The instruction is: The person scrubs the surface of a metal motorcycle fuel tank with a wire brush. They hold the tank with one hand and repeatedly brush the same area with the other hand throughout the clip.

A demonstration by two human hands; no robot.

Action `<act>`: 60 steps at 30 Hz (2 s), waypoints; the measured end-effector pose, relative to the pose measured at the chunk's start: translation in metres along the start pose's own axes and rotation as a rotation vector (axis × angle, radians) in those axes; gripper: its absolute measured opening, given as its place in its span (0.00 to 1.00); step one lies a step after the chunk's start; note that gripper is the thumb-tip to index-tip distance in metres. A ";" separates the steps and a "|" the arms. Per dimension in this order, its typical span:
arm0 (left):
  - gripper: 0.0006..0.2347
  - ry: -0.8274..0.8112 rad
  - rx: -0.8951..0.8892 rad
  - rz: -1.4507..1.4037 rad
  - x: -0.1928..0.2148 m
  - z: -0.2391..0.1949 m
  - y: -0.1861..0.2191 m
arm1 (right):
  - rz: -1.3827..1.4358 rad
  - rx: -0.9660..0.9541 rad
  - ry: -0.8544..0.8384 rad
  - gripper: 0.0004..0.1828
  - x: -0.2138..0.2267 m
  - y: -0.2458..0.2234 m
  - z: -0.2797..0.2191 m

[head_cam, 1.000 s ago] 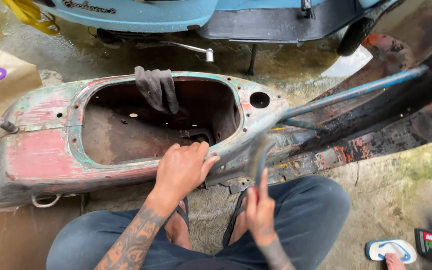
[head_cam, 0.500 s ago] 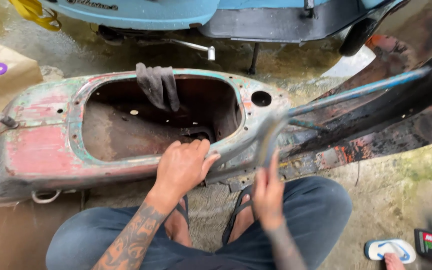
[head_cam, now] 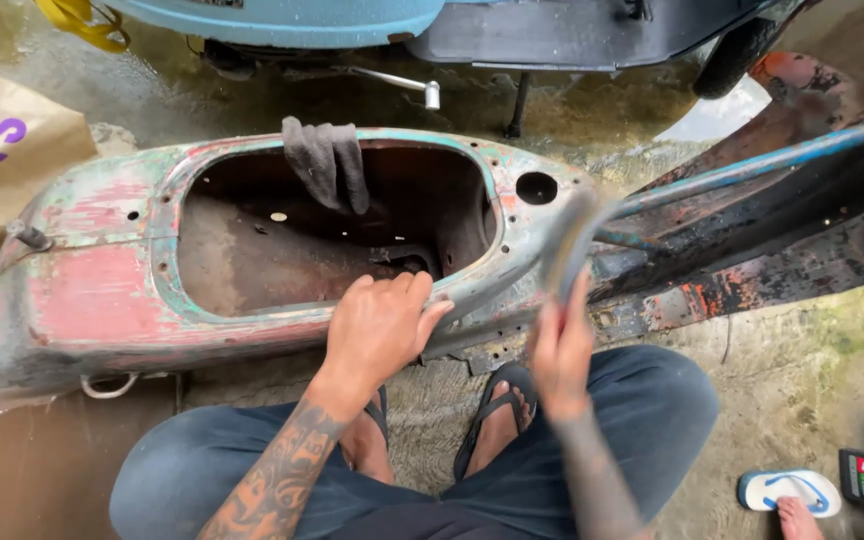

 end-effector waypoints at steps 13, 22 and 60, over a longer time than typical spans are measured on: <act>0.17 0.030 -0.011 0.014 -0.001 0.000 -0.002 | -0.018 -0.210 -0.139 0.36 -0.015 0.030 -0.051; 0.17 0.187 -0.054 0.122 0.008 -0.004 0.004 | 0.249 -0.007 -0.020 0.32 0.049 0.031 0.165; 0.44 0.268 0.013 0.147 -0.009 0.140 0.094 | 0.857 -0.210 0.083 0.30 0.057 0.086 0.128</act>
Point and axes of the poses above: each hand's wrist, its own z-axis towards the middle knuckle, its own x-axis out of the back of the hand, y = z × x, the point moved 9 cm from there along z, towards the middle knuckle, and after that the axes turned 6 degrees about y, right-handed, at the moved point
